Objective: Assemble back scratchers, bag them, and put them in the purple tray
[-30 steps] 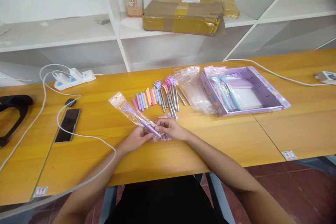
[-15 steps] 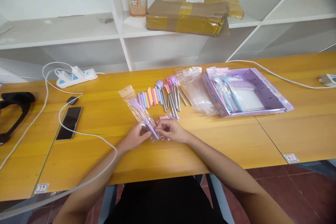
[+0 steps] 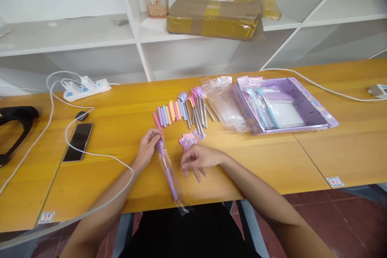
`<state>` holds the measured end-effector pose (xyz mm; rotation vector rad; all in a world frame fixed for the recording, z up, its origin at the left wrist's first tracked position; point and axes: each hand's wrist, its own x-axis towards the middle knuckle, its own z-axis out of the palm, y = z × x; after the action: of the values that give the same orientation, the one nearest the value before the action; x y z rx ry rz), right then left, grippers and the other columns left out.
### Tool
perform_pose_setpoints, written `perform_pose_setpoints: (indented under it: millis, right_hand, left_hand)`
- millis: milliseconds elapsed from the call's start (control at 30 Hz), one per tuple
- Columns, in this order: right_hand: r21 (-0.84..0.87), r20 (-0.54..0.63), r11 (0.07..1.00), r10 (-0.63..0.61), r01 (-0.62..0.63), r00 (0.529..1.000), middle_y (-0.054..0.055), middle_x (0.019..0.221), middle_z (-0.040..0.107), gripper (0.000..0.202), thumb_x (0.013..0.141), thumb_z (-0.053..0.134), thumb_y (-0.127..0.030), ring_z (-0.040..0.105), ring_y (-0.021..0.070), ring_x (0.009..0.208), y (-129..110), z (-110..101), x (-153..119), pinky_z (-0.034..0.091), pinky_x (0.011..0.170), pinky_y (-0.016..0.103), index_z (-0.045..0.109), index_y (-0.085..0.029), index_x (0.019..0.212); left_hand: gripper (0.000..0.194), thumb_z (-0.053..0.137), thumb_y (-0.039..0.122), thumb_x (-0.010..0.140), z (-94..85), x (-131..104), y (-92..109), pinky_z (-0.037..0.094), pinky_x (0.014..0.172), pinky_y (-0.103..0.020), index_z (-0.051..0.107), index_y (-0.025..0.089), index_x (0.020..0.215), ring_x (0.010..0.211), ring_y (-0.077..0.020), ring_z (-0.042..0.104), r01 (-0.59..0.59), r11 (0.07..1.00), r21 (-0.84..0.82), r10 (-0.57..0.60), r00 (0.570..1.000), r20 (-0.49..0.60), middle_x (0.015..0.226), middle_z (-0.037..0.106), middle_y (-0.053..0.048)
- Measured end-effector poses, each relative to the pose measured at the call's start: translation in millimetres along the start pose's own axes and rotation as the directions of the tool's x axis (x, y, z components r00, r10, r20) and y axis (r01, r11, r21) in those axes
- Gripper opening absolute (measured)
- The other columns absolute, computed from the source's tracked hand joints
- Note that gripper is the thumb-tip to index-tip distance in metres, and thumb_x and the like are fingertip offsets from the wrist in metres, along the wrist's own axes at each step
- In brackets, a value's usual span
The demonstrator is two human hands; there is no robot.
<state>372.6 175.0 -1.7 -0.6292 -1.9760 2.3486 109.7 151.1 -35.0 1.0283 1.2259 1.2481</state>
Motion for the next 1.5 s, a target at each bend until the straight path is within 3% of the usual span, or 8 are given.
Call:
perform_pose_setpoints:
  millis: [100,167,400,600,800,967,1133,1500]
  right_hand:
    - [-0.408,-0.431,0.906,-0.301,0.113,0.851,0.005,0.084,0.075,0.035,0.103,0.065,-0.050,0.066,0.0147,0.066,1.4,-19.9,-9.4,0.052,0.060,0.026,0.074,-0.017,0.096]
    - [-0.656,-0.455,0.753,-0.443,0.046,0.772,0.006,0.089,0.074,0.025,0.100,0.073,-0.042,0.066,0.0178,0.077,4.3,-33.7,-15.9,0.052,0.071,0.030,0.075,-0.018,0.096]
    - [-0.804,-0.328,0.593,-0.392,-0.036,0.860,0.003,0.101,0.070,0.038,0.073,0.100,-0.031,0.064,0.0172,0.082,14.0,-45.8,-21.9,0.043,0.072,0.028,0.076,-0.021,0.101]
    - [-0.754,-0.321,0.657,-0.366,-0.002,0.874,0.001,0.093,0.066,0.018,0.084,0.088,-0.013,0.060,0.0143,0.077,8.2,-36.8,-17.4,0.041,0.070,0.026,0.073,-0.019,0.091]
    - [-0.550,-0.242,0.807,-0.402,0.216,0.883,0.001,0.087,0.069,0.021,0.096,0.079,-0.032,0.060,0.0142,0.074,0.0,-34.7,-21.1,0.046,0.068,0.027,0.069,-0.019,0.082]
    - [-0.579,-0.380,0.727,-0.641,0.368,0.667,0.005,0.093,0.072,0.015,0.098,0.078,-0.034,0.065,0.0164,0.079,5.9,-17.8,-5.3,0.052,0.068,0.029,0.073,-0.021,0.094]
    - [-0.742,-0.435,0.612,-0.750,0.274,0.498,0.007,0.099,0.072,0.007,0.104,0.069,-0.027,0.069,0.0187,0.088,14.9,-5.5,16.7,0.058,0.076,0.033,0.073,-0.023,0.107]
    - [-0.773,-0.546,0.621,-0.757,0.133,0.359,0.003,0.089,0.073,0.005,0.104,0.070,-0.025,0.065,0.0150,0.072,19.4,-11.3,21.6,0.055,0.067,0.028,0.071,-0.022,0.108]
  left_hand:
    - [0.036,0.075,0.051,0.091,2.7,-2.2,-4.1,0.054,0.077,-0.030,0.060,0.022,0.105,0.082,-0.0189,0.072,0.049,0.997,0.056,-0.051,0.998,0.025,0.086,0.075,-0.001]
    - [0.044,0.077,0.053,0.088,3.8,-2.6,-5.8,0.056,0.082,-0.034,0.057,0.023,0.112,0.092,-0.0232,0.077,0.089,0.994,0.057,-0.091,0.995,0.042,0.092,0.079,-0.003]
    - [0.034,0.075,0.041,0.091,6.1,-5.9,-8.3,0.057,0.089,-0.037,0.056,0.022,0.113,0.107,-0.0280,0.080,0.073,0.986,0.150,-0.093,0.987,0.132,0.105,0.083,-0.008]
    - [0.047,0.066,0.066,0.096,6.6,-7.9,-4.1,0.057,0.069,-0.030,0.056,0.022,0.107,0.092,-0.0257,0.081,0.094,0.977,0.192,-0.130,0.975,0.181,0.101,0.082,-0.009]
    - [0.053,0.059,0.074,0.097,5.8,-7.9,-8.3,0.054,0.063,-0.027,0.060,0.021,0.100,0.085,-0.0235,0.080,0.116,0.961,0.251,-0.158,0.975,0.156,0.098,0.080,-0.008]
    - [0.048,0.056,0.068,0.101,6.3,-7.5,-13.6,0.054,0.067,-0.029,0.064,0.021,0.098,0.081,-0.0218,0.076,0.049,0.935,0.352,-0.107,0.983,0.148,0.090,0.076,-0.003]
    - [0.035,0.061,0.054,0.104,15.3,-11.7,-14.6,0.058,0.082,-0.032,0.067,0.020,0.108,0.093,-0.0221,0.076,-0.050,0.927,0.371,-0.061,0.957,0.282,0.104,0.080,-0.005]
    - [0.041,0.064,0.044,0.105,26.8,-16.9,-18.4,0.059,0.104,-0.043,0.065,0.020,0.138,0.119,-0.0298,0.077,0.022,0.979,0.204,-0.104,0.910,0.402,0.128,0.080,-0.013]
